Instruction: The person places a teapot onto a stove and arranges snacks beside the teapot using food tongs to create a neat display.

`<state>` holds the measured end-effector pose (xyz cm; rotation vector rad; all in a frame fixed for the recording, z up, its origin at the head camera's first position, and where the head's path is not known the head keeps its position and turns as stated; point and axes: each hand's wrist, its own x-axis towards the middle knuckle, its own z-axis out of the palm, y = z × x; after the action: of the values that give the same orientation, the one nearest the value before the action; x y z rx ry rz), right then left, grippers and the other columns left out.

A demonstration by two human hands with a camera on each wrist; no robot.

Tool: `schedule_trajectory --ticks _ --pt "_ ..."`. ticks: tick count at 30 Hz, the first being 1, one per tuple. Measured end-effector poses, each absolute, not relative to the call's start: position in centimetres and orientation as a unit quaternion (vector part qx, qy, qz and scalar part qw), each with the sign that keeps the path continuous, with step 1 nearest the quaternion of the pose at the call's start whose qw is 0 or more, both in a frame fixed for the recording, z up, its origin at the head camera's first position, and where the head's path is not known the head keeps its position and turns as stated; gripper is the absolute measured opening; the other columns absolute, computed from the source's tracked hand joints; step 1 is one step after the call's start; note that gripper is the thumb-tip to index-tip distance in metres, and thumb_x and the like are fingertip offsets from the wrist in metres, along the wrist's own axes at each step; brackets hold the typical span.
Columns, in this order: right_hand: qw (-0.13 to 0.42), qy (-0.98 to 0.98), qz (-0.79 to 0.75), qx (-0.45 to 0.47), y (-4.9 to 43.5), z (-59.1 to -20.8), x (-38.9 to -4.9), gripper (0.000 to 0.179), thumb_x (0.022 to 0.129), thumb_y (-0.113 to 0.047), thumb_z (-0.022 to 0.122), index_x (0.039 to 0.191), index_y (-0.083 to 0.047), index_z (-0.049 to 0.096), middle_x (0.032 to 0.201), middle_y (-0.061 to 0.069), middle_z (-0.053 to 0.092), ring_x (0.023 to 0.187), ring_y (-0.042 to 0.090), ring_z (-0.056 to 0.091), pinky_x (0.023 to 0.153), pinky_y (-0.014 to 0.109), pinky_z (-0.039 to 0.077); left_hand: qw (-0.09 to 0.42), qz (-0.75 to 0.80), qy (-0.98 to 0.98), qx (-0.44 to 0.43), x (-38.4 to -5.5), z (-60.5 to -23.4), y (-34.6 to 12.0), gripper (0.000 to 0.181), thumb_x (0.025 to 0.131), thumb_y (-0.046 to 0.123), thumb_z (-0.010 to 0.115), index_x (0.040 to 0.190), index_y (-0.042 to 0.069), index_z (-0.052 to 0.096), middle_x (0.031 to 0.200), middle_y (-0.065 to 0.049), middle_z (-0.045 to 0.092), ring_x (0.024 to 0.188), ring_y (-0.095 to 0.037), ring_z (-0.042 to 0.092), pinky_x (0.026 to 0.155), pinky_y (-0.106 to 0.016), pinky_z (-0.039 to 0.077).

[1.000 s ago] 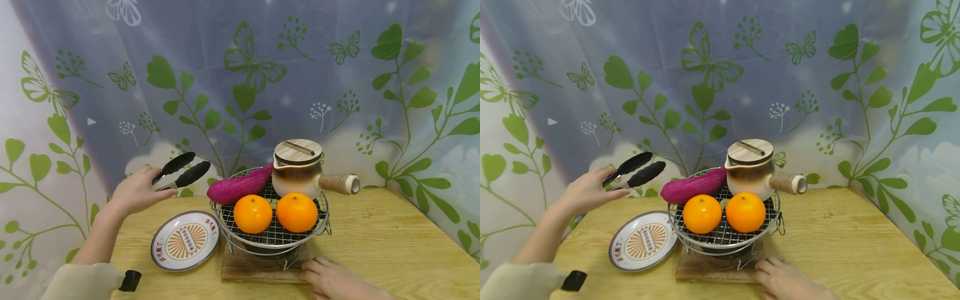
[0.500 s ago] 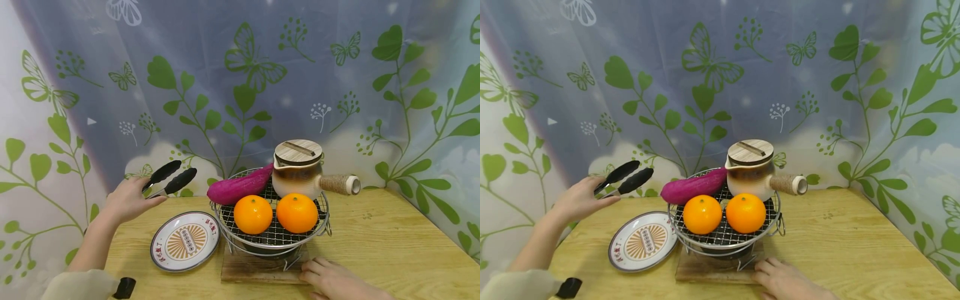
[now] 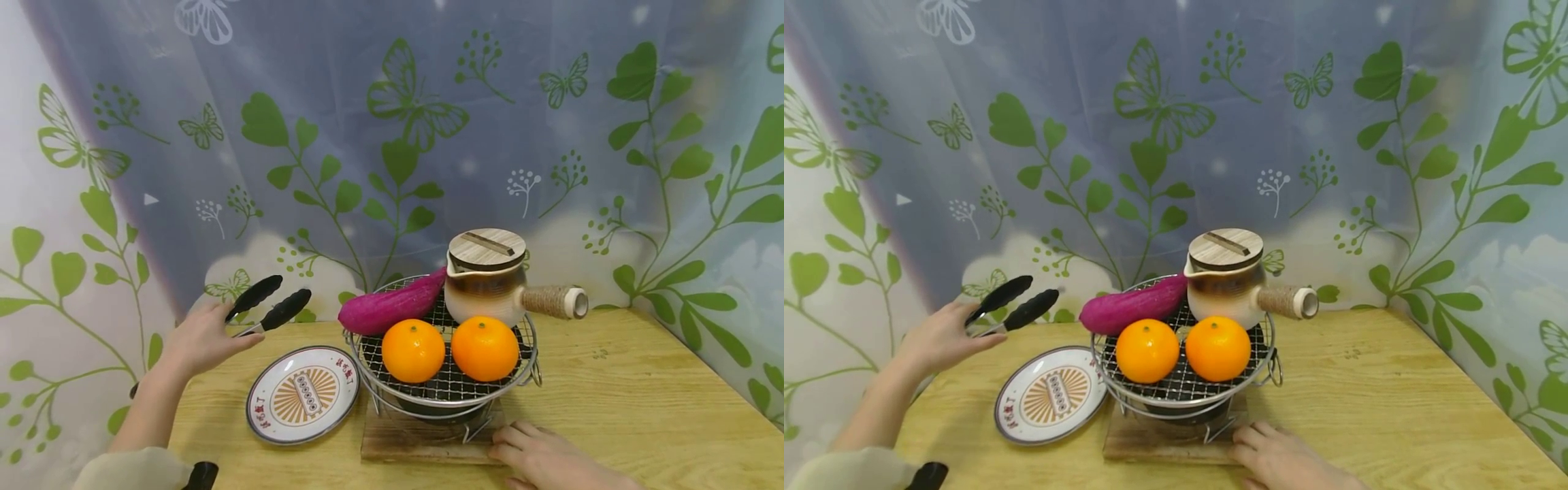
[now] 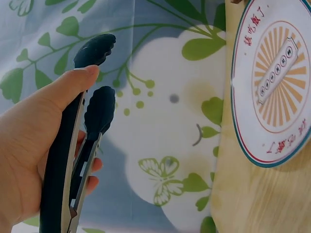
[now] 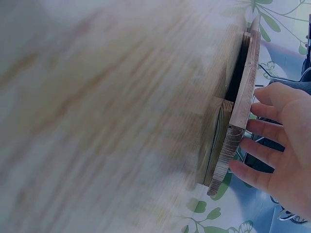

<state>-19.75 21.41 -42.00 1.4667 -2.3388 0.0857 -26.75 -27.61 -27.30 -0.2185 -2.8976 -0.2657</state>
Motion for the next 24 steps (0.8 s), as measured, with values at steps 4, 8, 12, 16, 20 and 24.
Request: schedule_trajectory --ticks 4,8,12,16,20,24 --pt "0.201 -0.828 0.028 0.523 21.4 -42.0 -19.7 0.028 0.082 -0.028 0.067 0.107 -0.014 0.063 0.107 0.001 0.057 0.091 0.014 0.051 0.07 0.027 0.048 0.108 -0.09 -0.988 -0.061 -26.8 -27.9 -28.0 0.102 0.076 0.067 0.058 0.132 -0.015 0.036 0.13 -0.037 0.036 0.115 -0.052 0.038 0.087 -0.064 0.035" --pt "0.203 -0.828 0.026 0.522 21.3 -42.0 -19.7 0.028 0.082 -0.028 0.067 0.106 -0.014 0.063 0.107 0.001 0.057 0.09 0.014 0.051 0.069 0.027 0.048 0.109 -0.083 -0.989 -0.048 -26.9 -28.7 -28.4 0.11 0.072 0.075 0.053 0.133 -0.015 0.035 0.129 -0.038 0.037 0.112 -0.053 0.04 0.084 -0.065 0.037" --pt "0.209 -0.827 0.022 0.522 21.4 -42.1 -19.7 0.029 0.08 -0.028 0.068 0.106 -0.014 0.063 0.107 0.0 0.057 0.091 0.014 0.051 0.07 0.027 0.048 0.109 -0.081 -0.99 -0.036 -27.0 -29.3 -28.7 0.116 0.069 0.079 0.051 0.132 -0.017 0.034 0.128 -0.039 0.037 0.11 -0.055 0.041 0.083 -0.064 0.038" --pt "0.218 -0.825 0.02 0.521 21.3 -42.2 -19.8 0.031 0.078 -0.027 0.07 0.106 -0.015 0.063 0.106 -0.001 0.057 0.091 0.014 0.051 0.071 0.028 0.048 0.103 -0.079 -0.991 -0.021 -27.1 -29.8 -28.9 0.116 0.069 0.078 0.052 0.132 -0.017 0.033 0.128 -0.04 0.036 0.109 -0.056 0.04 0.081 -0.064 0.038" --pt "0.215 -0.825 0.021 0.522 21.3 -42.1 -19.7 0.031 0.078 -0.027 0.07 0.106 -0.015 0.063 0.106 -0.001 0.057 0.09 0.014 0.051 0.071 0.027 0.048 0.104 -0.08 -0.991 -0.012 -27.2 -30.3 -29.0 0.119 0.068 0.08 0.05 0.132 -0.018 0.033 0.128 -0.04 0.036 0.11 -0.057 0.039 0.082 -0.065 0.037" --pt "0.21 -0.827 0.021 0.521 21.3 -42.1 -19.7 0.031 0.078 -0.026 0.07 0.106 -0.014 0.063 0.106 -0.001 0.057 0.09 0.014 0.051 0.071 0.027 0.048 0.111 -0.081 -0.991 -0.007 -27.2 -31.0 -29.2 0.12 0.067 0.082 0.05 0.128 -0.02 0.035 0.125 -0.041 0.038 0.106 -0.057 0.042 0.082 -0.064 0.038"
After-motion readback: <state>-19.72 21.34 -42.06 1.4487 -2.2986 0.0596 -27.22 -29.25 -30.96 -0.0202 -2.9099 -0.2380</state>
